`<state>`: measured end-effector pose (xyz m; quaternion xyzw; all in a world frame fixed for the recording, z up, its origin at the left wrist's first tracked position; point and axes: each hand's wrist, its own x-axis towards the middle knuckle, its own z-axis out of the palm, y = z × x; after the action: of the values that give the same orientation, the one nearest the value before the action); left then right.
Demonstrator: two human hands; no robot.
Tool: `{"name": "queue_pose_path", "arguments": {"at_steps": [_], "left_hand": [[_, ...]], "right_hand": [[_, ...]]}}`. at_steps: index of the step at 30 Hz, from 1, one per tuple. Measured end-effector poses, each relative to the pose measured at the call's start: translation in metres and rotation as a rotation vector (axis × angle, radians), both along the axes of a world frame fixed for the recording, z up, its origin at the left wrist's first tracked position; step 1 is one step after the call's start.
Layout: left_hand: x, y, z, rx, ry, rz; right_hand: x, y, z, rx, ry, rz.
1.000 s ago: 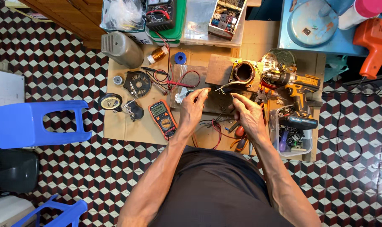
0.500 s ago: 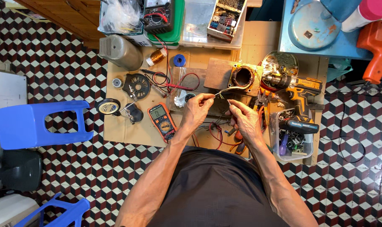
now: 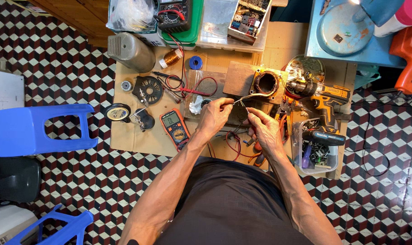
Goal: The person holds a cylindrical electrical component with multiple wires and uses a multimeter to test continuity between wire pairs. They repeatedly touch the multimeter probes to different wire ends while observing the display. The component is rotated and repositioned during testing.
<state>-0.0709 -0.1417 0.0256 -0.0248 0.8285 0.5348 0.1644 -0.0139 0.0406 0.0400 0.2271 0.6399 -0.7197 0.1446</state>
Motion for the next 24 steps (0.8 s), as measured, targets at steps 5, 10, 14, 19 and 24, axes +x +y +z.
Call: {"name": "queue_pose_path", "arguments": {"at_steps": [5,10,14,19,24], "left_hand": [[-0.002,-0.004,0.002,-0.056,-0.027,-0.021],[0.002,-0.009,-0.007,-0.017,0.065,-0.049],[0.005,-0.008,-0.018,-0.059,0.201,-0.073],[0.007,-0.006,-0.02,-0.1,0.197,-0.063],[0.008,-0.008,-0.013,-0.082,0.202,-0.054]], "right_hand": [[0.001,-0.002,-0.002,0.003,0.0,-0.02],[0.002,-0.005,-0.006,-0.022,0.002,-0.022],[0.003,-0.007,-0.007,-0.033,-0.031,-0.03],[-0.005,-0.01,-0.005,-0.033,-0.081,-0.002],[-0.015,-0.017,-0.002,-0.005,-0.124,0.023]]}}
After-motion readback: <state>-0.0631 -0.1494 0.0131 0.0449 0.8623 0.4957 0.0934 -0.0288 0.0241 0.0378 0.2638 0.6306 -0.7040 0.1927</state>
